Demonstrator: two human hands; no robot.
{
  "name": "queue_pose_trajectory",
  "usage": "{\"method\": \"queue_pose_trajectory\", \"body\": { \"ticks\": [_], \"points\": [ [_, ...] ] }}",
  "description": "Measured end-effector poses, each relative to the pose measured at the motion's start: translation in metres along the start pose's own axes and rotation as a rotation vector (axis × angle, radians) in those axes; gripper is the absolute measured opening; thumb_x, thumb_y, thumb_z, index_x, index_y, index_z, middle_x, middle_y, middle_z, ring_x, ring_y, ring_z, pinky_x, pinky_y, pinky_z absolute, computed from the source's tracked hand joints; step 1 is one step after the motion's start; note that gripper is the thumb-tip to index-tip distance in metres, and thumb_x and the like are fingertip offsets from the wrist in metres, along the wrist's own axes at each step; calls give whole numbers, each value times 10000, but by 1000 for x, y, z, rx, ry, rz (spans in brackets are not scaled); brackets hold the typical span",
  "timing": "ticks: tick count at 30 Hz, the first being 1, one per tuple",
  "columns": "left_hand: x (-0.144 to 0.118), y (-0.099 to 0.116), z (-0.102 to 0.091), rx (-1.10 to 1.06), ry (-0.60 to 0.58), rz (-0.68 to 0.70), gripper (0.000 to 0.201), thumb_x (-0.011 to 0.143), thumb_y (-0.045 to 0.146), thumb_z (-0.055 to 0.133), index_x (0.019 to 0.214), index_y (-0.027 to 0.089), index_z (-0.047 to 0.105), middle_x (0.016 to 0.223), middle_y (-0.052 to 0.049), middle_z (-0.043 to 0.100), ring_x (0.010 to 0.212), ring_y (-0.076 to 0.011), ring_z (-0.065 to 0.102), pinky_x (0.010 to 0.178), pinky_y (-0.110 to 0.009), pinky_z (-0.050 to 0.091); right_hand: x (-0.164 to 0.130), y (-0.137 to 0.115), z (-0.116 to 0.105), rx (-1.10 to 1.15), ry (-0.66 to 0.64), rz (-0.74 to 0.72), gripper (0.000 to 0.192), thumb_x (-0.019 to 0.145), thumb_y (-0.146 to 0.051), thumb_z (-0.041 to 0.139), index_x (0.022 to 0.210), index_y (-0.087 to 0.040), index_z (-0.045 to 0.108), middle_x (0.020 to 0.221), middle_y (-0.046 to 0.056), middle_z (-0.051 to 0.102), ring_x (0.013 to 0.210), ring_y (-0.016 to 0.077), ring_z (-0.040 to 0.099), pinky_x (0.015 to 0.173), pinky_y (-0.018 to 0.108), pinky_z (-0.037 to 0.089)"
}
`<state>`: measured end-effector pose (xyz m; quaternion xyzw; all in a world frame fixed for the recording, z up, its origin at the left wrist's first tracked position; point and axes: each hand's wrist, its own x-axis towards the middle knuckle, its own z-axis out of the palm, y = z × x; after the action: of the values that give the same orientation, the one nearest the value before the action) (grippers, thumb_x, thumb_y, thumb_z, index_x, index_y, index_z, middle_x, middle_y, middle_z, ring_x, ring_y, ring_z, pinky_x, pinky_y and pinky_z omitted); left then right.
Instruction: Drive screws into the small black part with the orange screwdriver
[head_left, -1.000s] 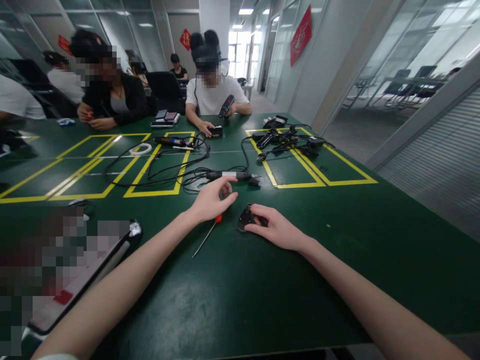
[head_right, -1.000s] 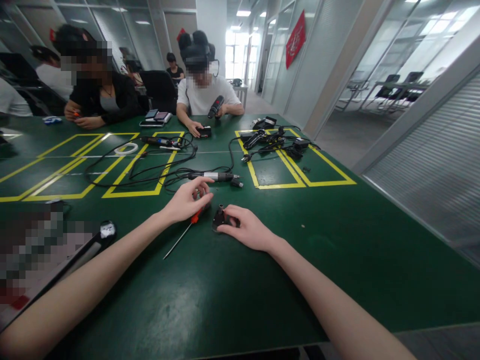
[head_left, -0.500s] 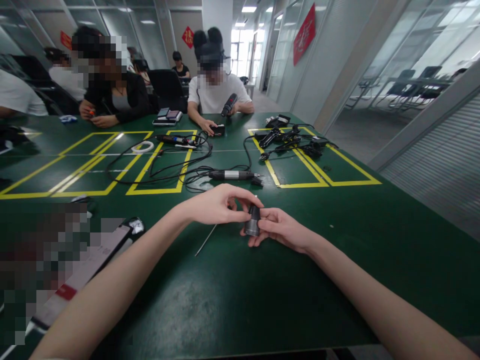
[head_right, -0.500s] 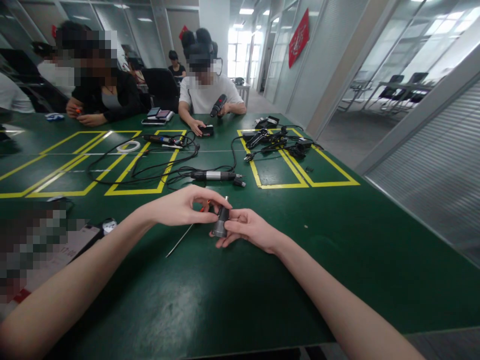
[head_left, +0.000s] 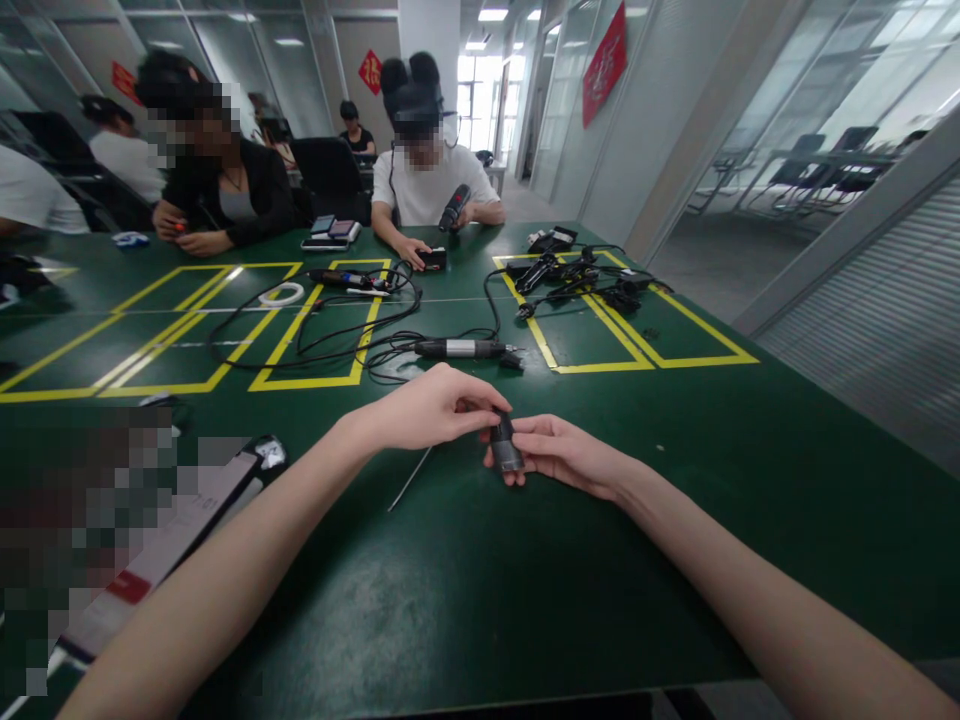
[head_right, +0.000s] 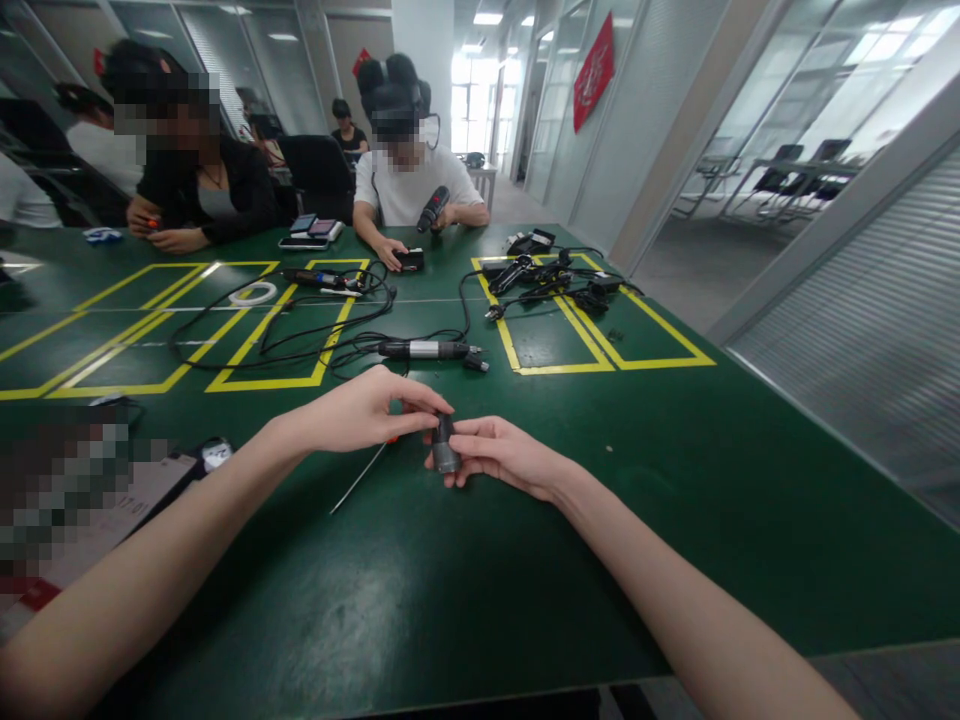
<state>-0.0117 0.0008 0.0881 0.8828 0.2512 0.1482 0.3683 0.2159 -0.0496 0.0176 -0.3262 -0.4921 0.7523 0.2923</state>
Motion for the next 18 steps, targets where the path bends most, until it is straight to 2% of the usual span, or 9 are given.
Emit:
{"method": "queue_pose_trajectory", "body": {
  "ticks": [3,5,9,10,13,16,18],
  "points": [
    [0,1,-1,-20,13,-5,278,981,271,613,1130,156,817,905,-76,822,800,-180,742,760,-271,543,0,0,-3,-96,23,-29,483,814,-536,873,1090,-149,791,1122,128,804,847,176,737,767,293,581],
    [1,-4,-3,-100,16,-7,284,978,275,603,1127,159,815,945,-85,828,844,-186,755,791,-279,563,0,0,-7,-211,76,-78,482,807,-520,875,1117,-161,792,1136,115,805,939,206,750,852,335,594],
    [4,-26,-8,-339,6,-61,319,928,360,629,1095,136,784,1115,-139,817,972,-214,778,875,-318,597,2,1,-16,-416,212,-169,474,817,-462,857,1191,-183,775,1190,94,798,1123,262,741,1074,472,557],
    [4,-33,-9,-323,21,-108,326,920,371,624,1089,133,768,1116,-143,814,979,-218,777,884,-327,596,2,2,-17,-463,235,-188,458,833,-446,838,1202,-183,769,1202,94,796,1128,266,741,1092,491,548],
    [5,-52,-10,-52,126,-265,301,924,370,567,1040,150,736,1045,-108,808,917,-199,753,816,-298,560,3,3,-19,-607,283,-245,407,879,-400,777,1223,-184,757,1216,97,791,1128,271,738,1115,510,532],
    [3,-63,-9,87,171,-326,337,860,463,672,974,152,733,933,-88,769,829,-210,687,721,-289,481,3,3,-20,-748,325,-285,375,906,-381,746,1229,-191,755,1250,109,775,1183,282,713,1141,516,500],
    [2,-65,-7,148,155,-356,417,817,516,721,1011,148,738,863,-71,746,752,-206,648,658,-283,425,3,4,-21,-836,337,-295,340,911,-381,747,1195,-194,766,1263,115,759,1200,284,696,1136,508,494]
  ]
}}
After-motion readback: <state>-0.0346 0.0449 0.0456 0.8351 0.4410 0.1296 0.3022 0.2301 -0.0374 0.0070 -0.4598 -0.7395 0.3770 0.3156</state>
